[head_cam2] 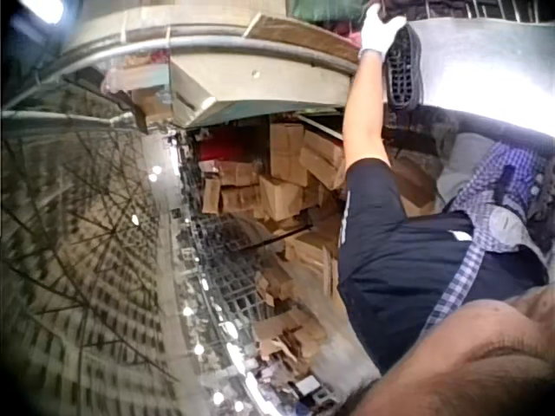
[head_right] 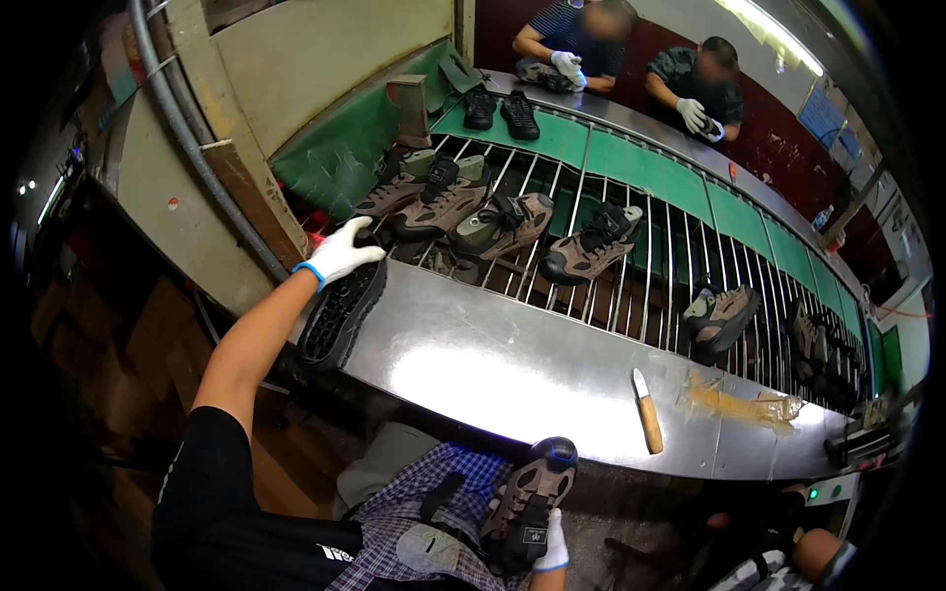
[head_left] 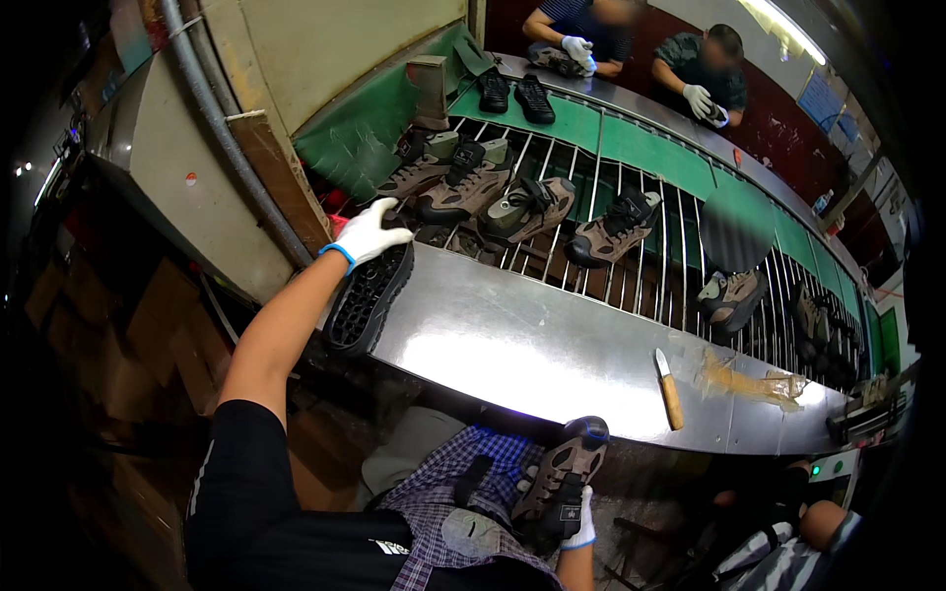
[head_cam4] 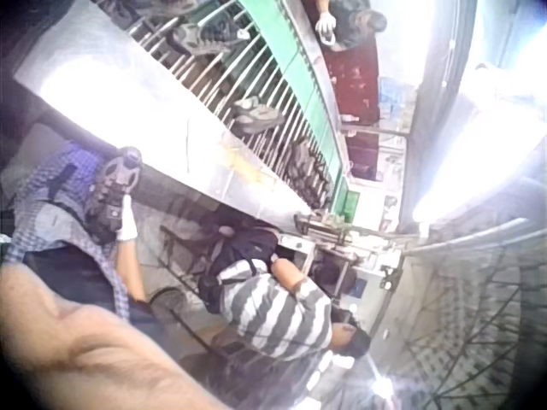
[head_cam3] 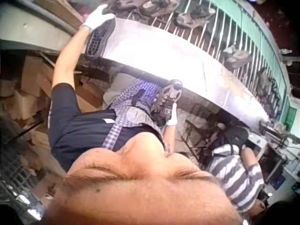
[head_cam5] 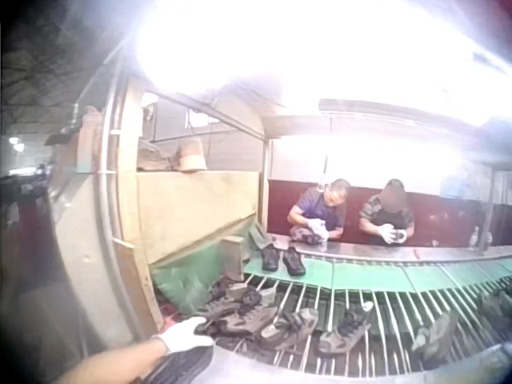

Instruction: The person holds a boot upper and uses a hand tool to press and secure the outer sole to the base of the shoe, before placing it back on a conveyor belt with other footwear.

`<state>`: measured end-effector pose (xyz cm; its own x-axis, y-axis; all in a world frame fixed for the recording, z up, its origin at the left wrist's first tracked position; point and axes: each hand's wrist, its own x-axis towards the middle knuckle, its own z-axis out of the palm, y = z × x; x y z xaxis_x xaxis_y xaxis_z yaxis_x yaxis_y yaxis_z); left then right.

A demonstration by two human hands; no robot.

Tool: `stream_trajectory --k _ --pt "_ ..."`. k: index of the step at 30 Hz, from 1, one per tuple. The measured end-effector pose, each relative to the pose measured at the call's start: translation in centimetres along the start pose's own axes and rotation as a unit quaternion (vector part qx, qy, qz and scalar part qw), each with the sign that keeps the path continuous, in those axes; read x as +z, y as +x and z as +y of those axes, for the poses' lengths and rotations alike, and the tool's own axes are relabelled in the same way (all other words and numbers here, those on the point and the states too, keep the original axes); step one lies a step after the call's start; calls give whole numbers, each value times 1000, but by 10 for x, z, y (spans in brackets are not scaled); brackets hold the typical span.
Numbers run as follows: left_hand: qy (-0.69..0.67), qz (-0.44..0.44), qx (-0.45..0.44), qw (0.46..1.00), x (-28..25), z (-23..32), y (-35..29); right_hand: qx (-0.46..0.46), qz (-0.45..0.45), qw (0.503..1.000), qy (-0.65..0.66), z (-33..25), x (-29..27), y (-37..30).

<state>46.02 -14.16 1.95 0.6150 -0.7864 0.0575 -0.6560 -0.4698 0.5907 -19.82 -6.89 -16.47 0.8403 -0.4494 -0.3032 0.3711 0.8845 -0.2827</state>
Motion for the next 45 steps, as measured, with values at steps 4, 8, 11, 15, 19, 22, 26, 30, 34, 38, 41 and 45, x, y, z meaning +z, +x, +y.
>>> stream_trajectory --k 4,8,11,15,19,22,26,30,34,38,41,45 --pt "29 -164 96 981 -22 70 0 70 -11 995 65 -38 62 28" --pt "-74 -193 325 923 -38 142 -67 31 6 999 -19 -45 100 33" --pt "-197 -299 422 833 -34 190 -118 5 -41 999 -17 -39 131 35" --pt "-171 -415 444 776 5 212 -144 -33 -120 990 63 -21 146 27" --pt "-214 -418 451 759 47 216 -157 -30 -128 984 119 4 134 6" --pt "-316 -432 379 755 73 226 -155 -40 -94 987 124 28 120 -10" --pt "-228 -452 484 714 108 235 -159 -62 33 996 46 39 139 -29" --pt "-150 -465 490 722 133 236 -172 -54 0 998 31 38 101 -26" --pt "-312 -545 291 722 129 248 -158 -36 59 997 22 39 101 -26" --pt "-367 -579 273 675 147 227 -156 -15 71 995 69 33 114 -11" --pt "-451 -606 222 616 167 208 -161 -5 92 992 86 32 120 -4" --pt "-437 -629 143 627 160 213 -158 29 33 996 73 41 79 0"
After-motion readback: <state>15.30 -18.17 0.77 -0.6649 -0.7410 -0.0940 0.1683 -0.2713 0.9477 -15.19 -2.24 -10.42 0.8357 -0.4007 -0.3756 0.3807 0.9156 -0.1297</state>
